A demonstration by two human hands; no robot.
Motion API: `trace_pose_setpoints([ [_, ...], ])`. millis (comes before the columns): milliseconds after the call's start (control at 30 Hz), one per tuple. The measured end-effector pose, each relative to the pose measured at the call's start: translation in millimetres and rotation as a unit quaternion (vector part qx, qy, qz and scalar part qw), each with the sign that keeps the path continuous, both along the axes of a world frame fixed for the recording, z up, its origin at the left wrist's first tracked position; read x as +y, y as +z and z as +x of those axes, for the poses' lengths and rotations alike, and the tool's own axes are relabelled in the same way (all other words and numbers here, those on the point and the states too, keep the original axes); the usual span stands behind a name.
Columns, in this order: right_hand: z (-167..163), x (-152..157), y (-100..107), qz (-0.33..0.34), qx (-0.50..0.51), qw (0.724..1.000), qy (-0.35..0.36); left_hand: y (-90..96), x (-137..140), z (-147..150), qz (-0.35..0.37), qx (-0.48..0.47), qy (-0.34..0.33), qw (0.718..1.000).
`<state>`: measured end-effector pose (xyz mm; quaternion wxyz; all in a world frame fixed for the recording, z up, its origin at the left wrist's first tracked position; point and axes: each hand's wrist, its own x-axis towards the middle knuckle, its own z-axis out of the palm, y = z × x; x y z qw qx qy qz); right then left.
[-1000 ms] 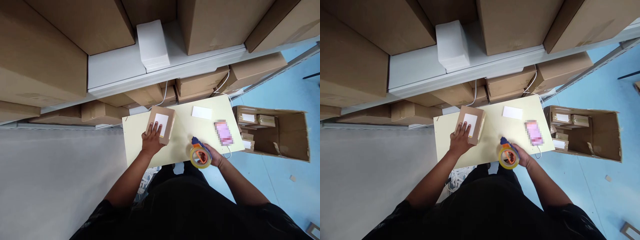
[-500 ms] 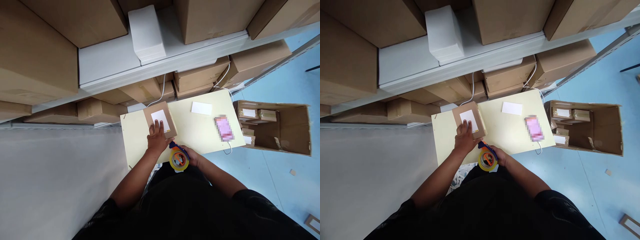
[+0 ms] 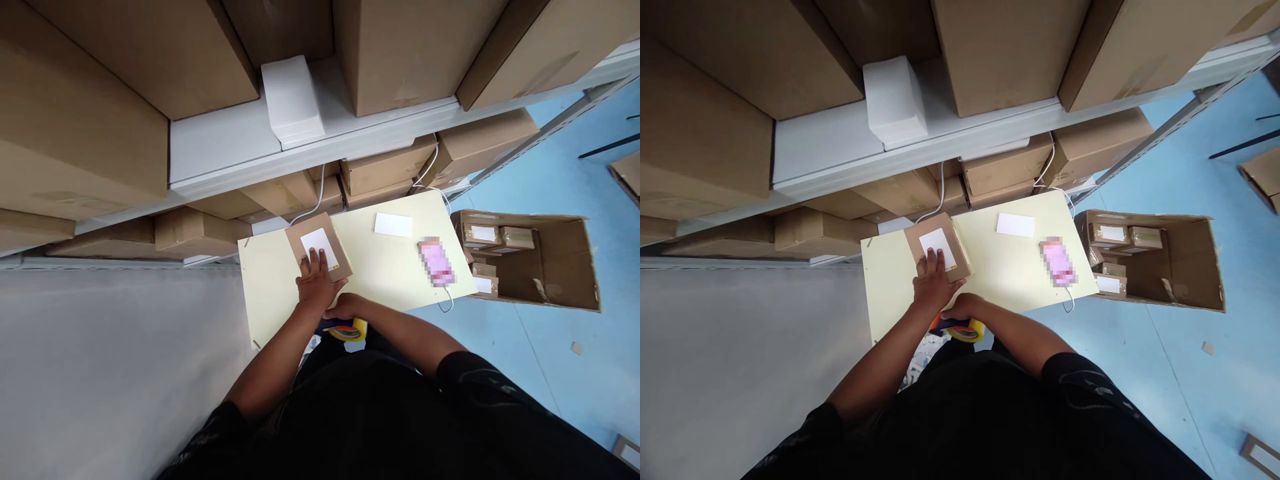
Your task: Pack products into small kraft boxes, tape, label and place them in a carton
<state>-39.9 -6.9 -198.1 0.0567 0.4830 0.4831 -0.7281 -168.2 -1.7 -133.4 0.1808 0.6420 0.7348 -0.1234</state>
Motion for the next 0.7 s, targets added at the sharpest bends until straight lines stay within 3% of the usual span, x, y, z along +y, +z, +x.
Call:
trace_pose_setpoints([
  [67, -13, -8, 6, 0.031, -0.043, 0.998, 0.033, 0.8, 0, 0, -0.002, -0.003, 0.001, 1.0],
  [133, -5, -14, 13, 0.036, -0.076, 0.996, 0.04, 1.4, -1, -1, -0.003, -0.005, -0.003, 1.0],
  [233, 42, -23, 27, 0.054, -0.114, 0.992, 0.017, 2.7, -4, -5, 0.001, -0.014, -0.009, 1.0],
  [367, 118, -49, 50, 0.149, -0.174, 0.971, -0.068, 6.4, -7, -11, 0.017, -0.052, -0.006, 0.998],
  [467, 149, -63, 55, 0.298, -0.265, 0.909, -0.12, 9.2, -7, -20, 0.027, -0.087, -0.016, 0.996],
  [567, 151, -57, 40, 0.463, -0.34, 0.817, -0.059, 13.1, -4, -33, 0.022, -0.105, -0.039, 0.993],
  [633, 143, -45, 26, 0.505, -0.37, 0.78, -0.014, 18.2, 3, -41, 0.016, -0.106, -0.059, 0.993],
  [700, 136, -36, 13, 0.506, -0.383, 0.773, 0.017, 25.8, 15, -48, 0.002, -0.1, -0.079, 0.992],
])
